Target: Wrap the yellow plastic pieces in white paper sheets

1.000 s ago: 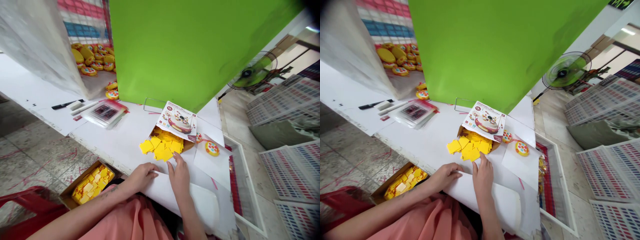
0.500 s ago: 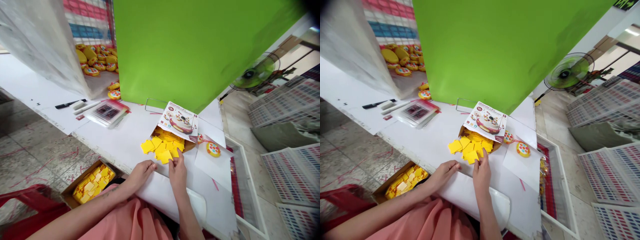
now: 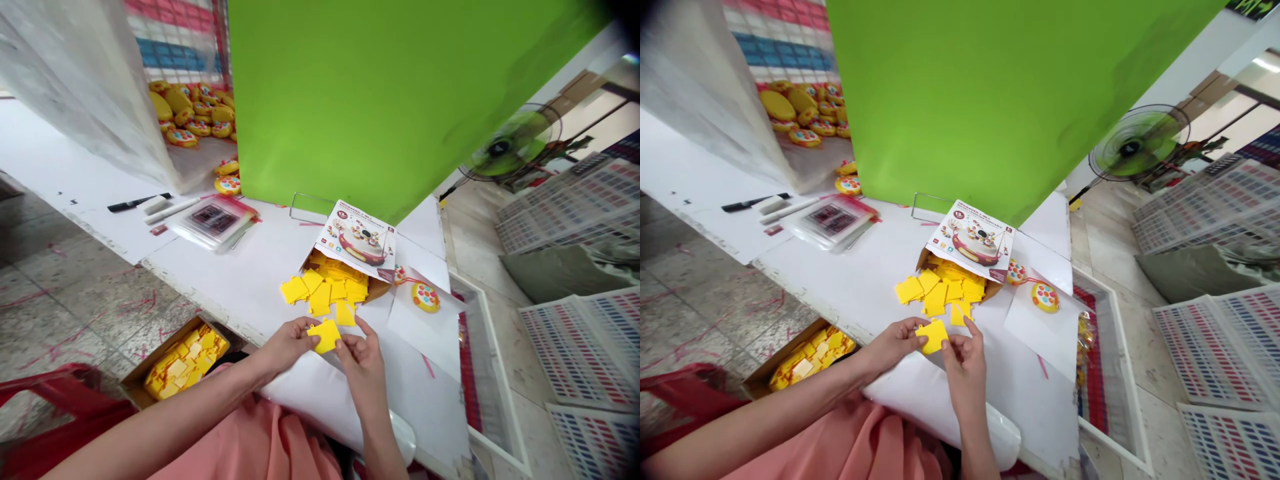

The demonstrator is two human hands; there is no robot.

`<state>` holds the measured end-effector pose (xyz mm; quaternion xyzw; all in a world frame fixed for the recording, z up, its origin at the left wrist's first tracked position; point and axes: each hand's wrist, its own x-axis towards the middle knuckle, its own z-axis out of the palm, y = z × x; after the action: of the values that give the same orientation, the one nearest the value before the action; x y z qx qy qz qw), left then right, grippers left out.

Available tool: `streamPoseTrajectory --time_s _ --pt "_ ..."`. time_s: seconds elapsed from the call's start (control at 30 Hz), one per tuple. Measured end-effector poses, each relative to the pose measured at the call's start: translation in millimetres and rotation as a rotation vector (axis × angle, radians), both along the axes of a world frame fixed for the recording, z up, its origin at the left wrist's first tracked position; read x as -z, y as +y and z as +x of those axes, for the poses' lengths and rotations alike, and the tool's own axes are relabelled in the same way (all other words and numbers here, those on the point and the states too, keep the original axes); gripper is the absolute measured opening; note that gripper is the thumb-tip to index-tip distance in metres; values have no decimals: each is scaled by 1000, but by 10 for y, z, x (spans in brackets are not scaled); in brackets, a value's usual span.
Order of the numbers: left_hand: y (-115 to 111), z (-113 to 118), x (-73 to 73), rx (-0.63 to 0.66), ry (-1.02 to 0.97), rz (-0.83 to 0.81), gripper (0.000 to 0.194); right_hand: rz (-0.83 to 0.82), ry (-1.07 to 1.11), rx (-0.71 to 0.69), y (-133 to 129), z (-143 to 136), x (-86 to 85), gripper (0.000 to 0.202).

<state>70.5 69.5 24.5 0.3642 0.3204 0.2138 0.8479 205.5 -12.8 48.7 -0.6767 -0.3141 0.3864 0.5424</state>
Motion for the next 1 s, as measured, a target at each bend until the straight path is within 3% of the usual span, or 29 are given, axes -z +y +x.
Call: streamPoseTrajectory --time_s 0.17,0.3,0.43,0.53,0.63,0.77,0.83,1.0 --pt "-48 0 13 -22 41 -13 39 -5 -48 -18 54 25 -27 63" --pt "-81 -12 104 45 148 237 28 -12 -260 -81 120 20 -189 64" --pt "-47 -54 57 60 276 536 43 -59 -588 -417 178 2 -386 62" --pt "-14 -54 -37 118 206 600 30 -58 -710 -607 209 -65 -432 64" --pt "-16 -28 -68 77 97 438 18 25 -748 -438 188 -105 -366 57" --pt "-57 -25 -23 -42 60 114 29 -4 -578 -69 69 -12 -234 33" --pt "-74 -35 -5 -65 72 35 34 -68 -417 -29 3 55 -195 25" --pt "-88 -35 -1 -71 39 -27 41 -214 -242 -137 -62 101 -203 26"
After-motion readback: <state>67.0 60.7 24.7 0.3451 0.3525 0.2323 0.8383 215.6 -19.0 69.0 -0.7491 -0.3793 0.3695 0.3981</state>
